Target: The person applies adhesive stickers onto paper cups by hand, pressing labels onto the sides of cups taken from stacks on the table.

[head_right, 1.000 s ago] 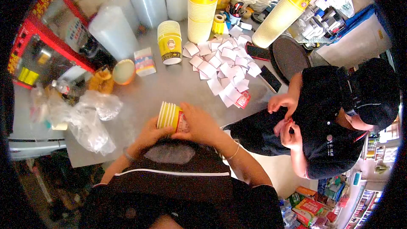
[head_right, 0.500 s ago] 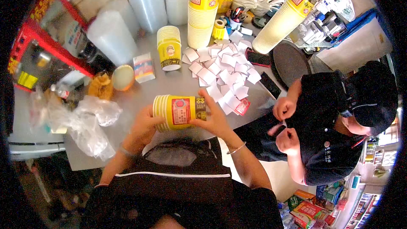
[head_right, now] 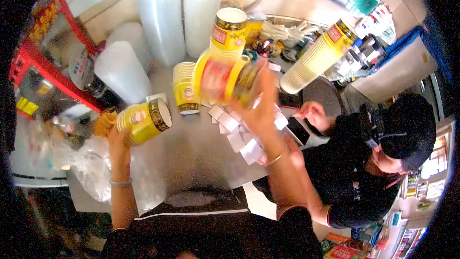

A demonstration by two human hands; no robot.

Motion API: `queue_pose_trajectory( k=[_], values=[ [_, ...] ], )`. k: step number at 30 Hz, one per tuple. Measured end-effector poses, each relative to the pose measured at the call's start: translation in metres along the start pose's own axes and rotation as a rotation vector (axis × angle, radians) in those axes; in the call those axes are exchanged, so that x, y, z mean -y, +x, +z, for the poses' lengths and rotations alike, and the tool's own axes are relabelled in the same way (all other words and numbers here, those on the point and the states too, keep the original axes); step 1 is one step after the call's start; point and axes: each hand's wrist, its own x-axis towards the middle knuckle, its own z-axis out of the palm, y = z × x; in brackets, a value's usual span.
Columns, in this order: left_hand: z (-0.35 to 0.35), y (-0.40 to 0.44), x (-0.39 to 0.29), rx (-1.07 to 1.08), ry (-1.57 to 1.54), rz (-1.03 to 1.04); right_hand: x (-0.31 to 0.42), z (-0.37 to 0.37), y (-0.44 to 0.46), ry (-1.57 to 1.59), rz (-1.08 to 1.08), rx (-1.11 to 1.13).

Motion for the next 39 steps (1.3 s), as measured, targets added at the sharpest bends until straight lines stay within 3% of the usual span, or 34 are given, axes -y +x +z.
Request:
queue_pose_trajectory(
  k=[1,2,3,5,8,9,11,13,14,15,16,17,18,19,22,25,26,28,29,30,31,33,36,39],
  values=[
    [-0.002,0.004,0.001,0.002,-0.039,-0.011,0.01,-0.017,0.056,-0.28,-0.148,0.011],
    [-0.003,0.006,0.006,-0.003,-0.074,-0.025,0.018,-0.018,0.098,-0.327,-0.065,0.004],
    [-0.003,0.007,0.009,-0.012,-0.107,-0.036,0.006,-0.015,0.138,-0.478,-0.286,-0.029],
    [0.005,0.004,0.009,0.012,-0.122,-0.144,-0.018,-0.001,0.193,-0.634,-0.287,0.177],
    [0.018,0.003,0.011,0.069,-0.143,-0.24,-0.106,0.055,0.202,-0.628,-0.263,0.496],
    [0.02,0.001,0.01,0.092,-0.15,-0.261,-0.107,0.07,0.189,-0.625,-0.031,0.628],
    [0.024,0.0,0.007,0.13,-0.161,-0.304,-0.095,0.072,0.175,-0.848,-0.116,0.506],
    [0.027,-0.002,0.002,0.151,-0.172,-0.356,-0.059,0.074,0.147,-0.587,-0.369,0.125],
    [0.028,-0.004,0.004,0.166,-0.183,-0.409,-0.027,0.071,0.122,-0.313,-0.241,0.18],
    [0.029,-0.002,0.006,0.189,-0.196,-0.456,-0.008,0.075,0.08,0.148,0.002,0.321],
    [0.032,0.001,0.007,0.216,-0.208,-0.502,0.015,0.069,0.04,0.33,0.175,0.598],
    [0.038,0.001,0.006,0.223,-0.223,-0.53,0.009,0.076,-0.006,0.555,0.247,0.891],
    [0.045,0.0,0.005,0.229,-0.24,-0.553,0.031,0.064,-0.027,0.587,0.22,1.058],
    [0.05,-0.003,0.005,0.235,-0.256,-0.579,0.043,0.056,-0.051,0.565,0.265,0.961],
    [0.052,-0.026,0.037,0.36,-0.271,-0.645,0.055,0.03,-0.122,0.846,0.959,0.759],
    [0.064,-0.061,0.026,0.755,0.364,-0.393,0.066,0.008,-0.184,1.283,1.522,0.488],
    [0.062,-0.069,0.032,0.801,0.391,-0.448,0.069,0.003,-0.202,1.446,1.686,0.387],
    [0.058,-0.077,0.046,0.914,0.436,-0.539,0.071,-0.002,-0.231,0.925,1.443,0.384],
    [0.058,-0.082,0.048,0.859,0.438,-0.547,0.073,-0.007,-0.241,0.659,1.319,0.38],
    [0.059,-0.088,0.045,0.797,0.441,-0.556,0.09,-0.023,-0.221,0.265,1.082,0.204],
    [0.061,-0.093,0.045,0.727,0.446,-0.562,0.095,-0.049,-0.197,0.155,0.936,0.014],
    [0.062,-0.098,0.051,0.664,0.312,-0.55,0.063,-0.101,-0.206,0.241,0.891,-0.365],
    [0.067,-0.108,0.054,0.577,0.235,-0.579,0.059,-0.154,-0.161,-0.194,0.989,-0.374],
    [0.077,-0.118,0.058,0.482,0.156,-0.557,0.06,-0.165,-0.15,-0.062,1.27,-0.239]
  ],
)
